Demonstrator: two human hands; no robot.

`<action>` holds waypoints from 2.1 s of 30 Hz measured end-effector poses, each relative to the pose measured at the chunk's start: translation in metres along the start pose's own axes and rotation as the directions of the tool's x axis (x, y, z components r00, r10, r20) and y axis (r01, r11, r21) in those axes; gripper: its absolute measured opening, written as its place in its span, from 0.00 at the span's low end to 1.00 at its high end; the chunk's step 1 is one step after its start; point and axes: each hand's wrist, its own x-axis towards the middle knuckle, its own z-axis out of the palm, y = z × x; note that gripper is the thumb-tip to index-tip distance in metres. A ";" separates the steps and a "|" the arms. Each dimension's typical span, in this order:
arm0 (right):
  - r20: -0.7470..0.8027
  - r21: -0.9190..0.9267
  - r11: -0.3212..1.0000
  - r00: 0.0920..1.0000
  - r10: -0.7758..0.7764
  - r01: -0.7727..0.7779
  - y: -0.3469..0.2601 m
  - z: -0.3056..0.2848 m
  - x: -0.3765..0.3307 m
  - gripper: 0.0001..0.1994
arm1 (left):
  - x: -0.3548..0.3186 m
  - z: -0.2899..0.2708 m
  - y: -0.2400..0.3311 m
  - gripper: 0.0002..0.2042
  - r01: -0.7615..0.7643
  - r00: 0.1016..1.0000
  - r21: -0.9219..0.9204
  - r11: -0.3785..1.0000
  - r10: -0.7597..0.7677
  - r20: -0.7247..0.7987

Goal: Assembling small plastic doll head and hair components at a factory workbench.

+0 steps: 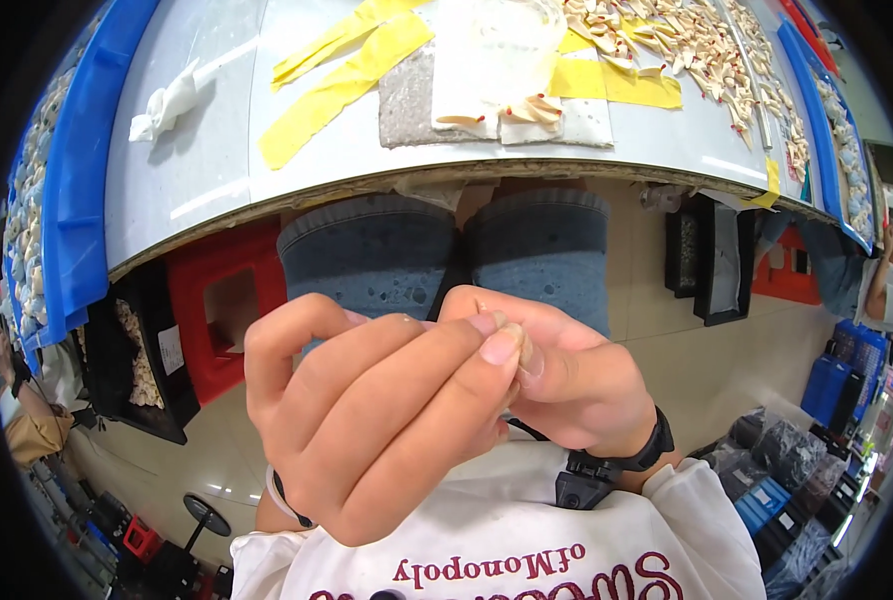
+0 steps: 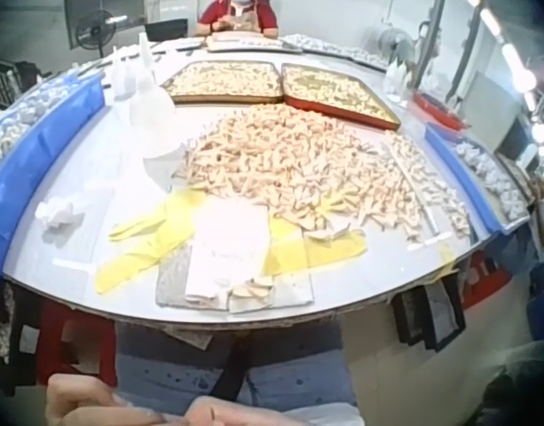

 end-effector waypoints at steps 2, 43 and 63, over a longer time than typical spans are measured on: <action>-0.014 -0.026 1.000 1.000 -0.004 0.003 -0.001 0.000 0.000 0.14 | 0.000 0.002 0.001 0.11 -0.005 1.000 0.075 0.997 0.007 -0.028; -0.051 -0.237 0.960 0.985 -0.163 0.147 0.012 -0.007 0.004 0.13 | -0.004 0.008 -0.003 0.08 0.146 0.984 -0.186 0.972 -0.161 -0.072; -0.005 -0.069 0.977 0.979 -0.204 0.204 0.016 -0.018 0.006 0.17 | -0.003 0.008 -0.007 0.09 0.136 0.991 -0.317 0.939 -0.130 0.040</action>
